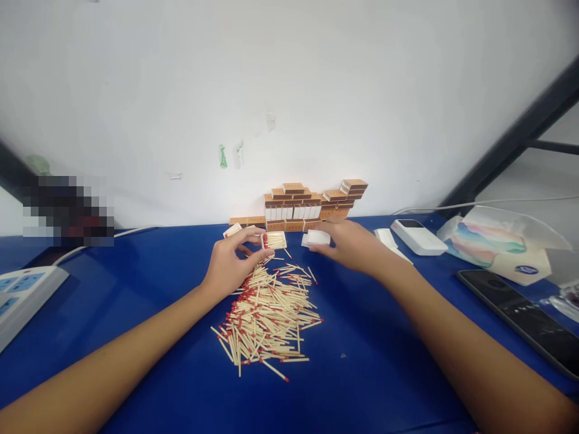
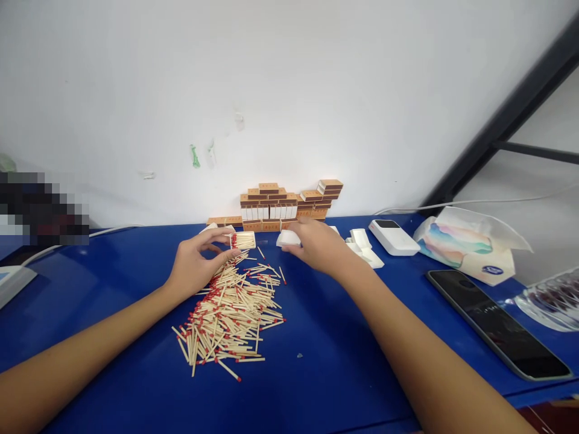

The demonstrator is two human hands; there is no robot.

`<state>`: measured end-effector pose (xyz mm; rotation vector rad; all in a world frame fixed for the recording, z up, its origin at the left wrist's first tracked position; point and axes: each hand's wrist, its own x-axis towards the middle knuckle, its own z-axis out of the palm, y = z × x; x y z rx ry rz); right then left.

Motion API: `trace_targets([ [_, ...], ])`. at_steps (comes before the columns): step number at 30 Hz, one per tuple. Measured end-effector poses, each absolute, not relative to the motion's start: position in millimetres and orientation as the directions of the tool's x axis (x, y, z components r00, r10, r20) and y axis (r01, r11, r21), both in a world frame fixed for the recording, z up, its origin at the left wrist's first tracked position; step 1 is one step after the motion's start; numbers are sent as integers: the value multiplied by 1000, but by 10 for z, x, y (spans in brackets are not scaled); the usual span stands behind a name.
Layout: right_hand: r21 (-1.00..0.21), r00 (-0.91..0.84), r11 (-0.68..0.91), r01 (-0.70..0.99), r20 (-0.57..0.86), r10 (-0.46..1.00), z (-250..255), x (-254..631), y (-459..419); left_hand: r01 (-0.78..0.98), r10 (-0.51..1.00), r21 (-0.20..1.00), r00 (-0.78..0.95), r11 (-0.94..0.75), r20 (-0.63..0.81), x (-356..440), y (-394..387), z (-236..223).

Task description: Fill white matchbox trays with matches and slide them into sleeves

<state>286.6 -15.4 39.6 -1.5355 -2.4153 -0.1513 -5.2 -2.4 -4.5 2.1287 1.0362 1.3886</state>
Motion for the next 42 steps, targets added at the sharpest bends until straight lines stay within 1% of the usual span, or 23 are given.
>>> trace_targets([
  [2,-26,-341,363,931,289,895,429,3065,-99,363,760,670,239,-648,605,-48,-23,-39],
  [4,-26,-254,274,961,299,920,462,3296,-65,357,754,666,249,-655,607,-43,-23,-31],
  [6,-15,-129,135,991,207,970,486,3515,-47,357,749,660,255,-661,611,-41,-24,-26],
  [7,-31,-75,80,996,151,986,499,3604,-38,361,748,657,254,-661,613,-43,-25,-25],
  [8,-81,-53,63,995,121,991,514,3674,-23,367,749,655,252,-660,613,-45,-26,-26],
  [9,-158,-75,97,983,136,988,536,3723,1,371,748,653,246,-660,617,-47,-26,-29],
  [10,-236,-71,115,965,187,980,565,3751,38,375,745,648,250,-663,618,-50,-26,-32],
  [11,-309,-28,110,945,260,965,601,3759,90,375,740,641,263,-670,620,-53,-26,-36],
  [13,-428,143,38,903,384,912,680,3729,230,369,727,629,274,-684,629,-56,-24,-41],
  [15,-469,331,-101,877,439,835,738,3662,397,361,712,617,275,-699,646,-56,-22,-45],
  [17,-483,408,-172,858,439,800,744,3587,549,354,700,607,274,-711,660,-56,-17,-49],
  [19,-505,430,-197,841,400,810,700,3523,649,355,696,603,278,-715,662,-57,-9,-60],
  [22,-494,454,-219,842,427,782,617,3474,662,358,697,602,279,-714,661,-61,5,-87],
  [24,-489,465,-214,845,476,746,592,3465,568,360,695,599,275,-716,665,-63,13,-104],
  [27,-472,414,-133,872,564,714,583,3432,296,362,699,604,263,-710,665,-60,17,-112],
  [30,-441,340,-63,896,587,735,518,3294,-26,363,709,615,254,-700,658,-54,14,-99],
  [31,-438,325,-48,898,583,745,474,3224,-114,363,711,617,257,-698,654,-53,11,-91],
  [36,-476,239,5,880,451,860,229,2870,-264,363,703,606,275,-708,656,-39,-4,-58],
  [39,-443,196,11,896,418,887,175,2777,-246,369,694,593,278,-715,664,-30,-17,-46],
  [42,-387,151,38,921,447,881,188,2758,-261,380,684,575,294,-725,668,-25,-33,-40],
])
